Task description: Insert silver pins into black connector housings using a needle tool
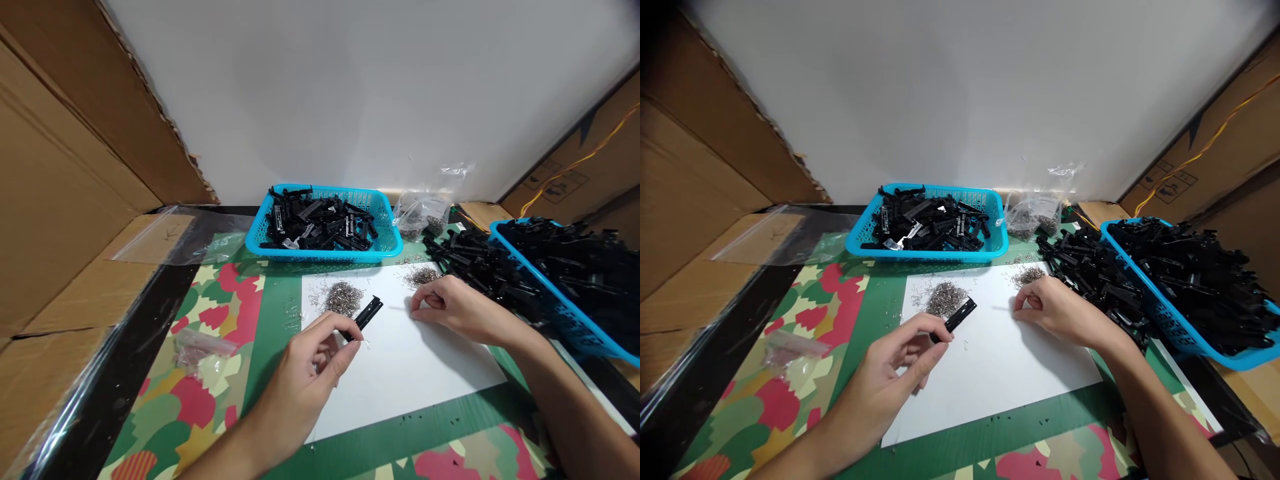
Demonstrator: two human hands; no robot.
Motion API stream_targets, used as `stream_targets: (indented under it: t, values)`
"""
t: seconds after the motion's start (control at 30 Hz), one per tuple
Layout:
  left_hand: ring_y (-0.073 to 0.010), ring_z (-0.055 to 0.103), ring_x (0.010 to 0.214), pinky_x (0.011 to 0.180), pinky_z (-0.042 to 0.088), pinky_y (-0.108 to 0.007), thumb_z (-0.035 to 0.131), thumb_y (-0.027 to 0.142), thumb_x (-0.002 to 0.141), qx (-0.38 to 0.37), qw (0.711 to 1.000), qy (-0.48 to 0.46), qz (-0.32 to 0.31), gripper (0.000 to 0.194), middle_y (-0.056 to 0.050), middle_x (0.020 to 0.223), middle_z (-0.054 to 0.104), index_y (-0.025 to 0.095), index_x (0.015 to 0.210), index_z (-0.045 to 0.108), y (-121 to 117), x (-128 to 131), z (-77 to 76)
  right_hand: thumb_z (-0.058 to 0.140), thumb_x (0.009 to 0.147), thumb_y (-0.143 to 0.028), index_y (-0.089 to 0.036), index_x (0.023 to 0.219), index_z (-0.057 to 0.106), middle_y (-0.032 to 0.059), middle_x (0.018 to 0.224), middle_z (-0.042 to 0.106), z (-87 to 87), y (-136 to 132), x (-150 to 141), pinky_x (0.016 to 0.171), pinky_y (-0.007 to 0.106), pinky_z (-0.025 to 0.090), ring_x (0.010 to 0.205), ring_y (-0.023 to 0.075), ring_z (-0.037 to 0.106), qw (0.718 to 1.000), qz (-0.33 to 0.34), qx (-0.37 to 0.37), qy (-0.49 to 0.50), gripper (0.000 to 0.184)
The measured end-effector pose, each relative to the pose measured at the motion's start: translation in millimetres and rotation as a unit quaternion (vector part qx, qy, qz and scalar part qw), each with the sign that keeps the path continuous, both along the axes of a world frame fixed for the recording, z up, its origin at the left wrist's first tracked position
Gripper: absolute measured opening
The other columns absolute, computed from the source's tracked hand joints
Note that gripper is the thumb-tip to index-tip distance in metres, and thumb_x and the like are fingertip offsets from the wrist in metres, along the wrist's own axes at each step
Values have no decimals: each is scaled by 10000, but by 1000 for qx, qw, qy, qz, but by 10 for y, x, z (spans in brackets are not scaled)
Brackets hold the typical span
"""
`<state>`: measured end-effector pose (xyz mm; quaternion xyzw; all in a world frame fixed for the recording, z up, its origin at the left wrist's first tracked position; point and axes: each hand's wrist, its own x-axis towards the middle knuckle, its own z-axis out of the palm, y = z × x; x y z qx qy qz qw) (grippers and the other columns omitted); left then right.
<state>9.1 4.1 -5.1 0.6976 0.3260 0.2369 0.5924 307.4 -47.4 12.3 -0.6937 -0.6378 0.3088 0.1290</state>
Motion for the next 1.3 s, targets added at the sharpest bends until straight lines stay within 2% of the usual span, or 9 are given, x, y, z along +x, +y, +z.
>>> stream_targets:
  t: [0.17,0.27,0.47,0.6,0.8,0.87,1.0,1.17,1.3]
  values:
    - [-104,519,679,601,443,-239,588,373,1094,11,1000,-10,-4,184,-2,997,612,244,1051,711,-11,0,2,589,1031,-421,-202,1013,842,-15,682,532,18,-27,-115,593,303,291,634,150,450,999,-9,52,13,334]
    - [-111,523,690,603,436,-241,580,378,1100,6,1000,-11,-1,188,-3,990,607,244,1052,703,-18,0,12,625,1015,-478,-208,1015,843,-34,648,461,11,-43,-66,578,305,259,607,144,415,997,-18,69,15,347]
    - [-111,523,676,620,422,-252,566,385,1110,12,1000,-10,-3,204,3,953,593,243,1066,706,-12,0,2,755,909,-367,-223,942,849,-70,610,334,-50,-16,-43,554,302,229,554,123,333,1000,-18,24,-4,175]
    - [-93,509,647,623,417,-255,543,393,1125,15,1000,-12,-17,236,-4,1018,598,260,1127,738,-6,-11,-18,713,924,-283,-208,943,848,-65,624,340,-35,-9,-92,561,293,256,568,121,361,1000,-7,10,17,155]
    - [-87,513,670,640,444,-251,540,403,1130,5,1000,-15,-26,245,-17,1131,611,290,1172,754,-10,-36,-50,712,981,-341,-191,918,785,-71,640,327,18,-73,-171,553,283,233,590,115,305,992,46,-8,116,179]
    - [-83,512,672,633,440,-249,552,401,1124,14,999,-2,-29,248,-19,1159,603,303,1179,774,-9,-41,-60,740,978,-361,-189,932,756,-81,633,311,13,-105,-251,545,282,212,587,110,276,978,26,16,204,179]
    - [-72,495,657,611,413,-249,562,394,1113,32,999,24,-30,262,-21,1194,581,311,1187,800,-14,-38,-72,781,964,-386,-187,935,729,-99,593,303,-33,-161,-542,523,278,181,551,97,235,924,-43,81,371,207]
    - [-104,535,736,629,426,-249,631,420,1074,27,999,-1,-33,237,-27,1170,594,265,1147,795,-37,-22,-47,801,959,-393,-187,917,732,-119,553,264,-164,-203,-928,509,268,170,521,84,205,879,-85,119,454,221]
    - [-131,560,814,652,424,-251,623,419,1080,23,999,-12,-22,248,-27,1111,596,230,1062,782,-43,-11,-11,808,955,-394,-189,923,741,-123,535,266,-255,-191,-1037,493,259,166,504,79,214,861,-103,106,486,219]
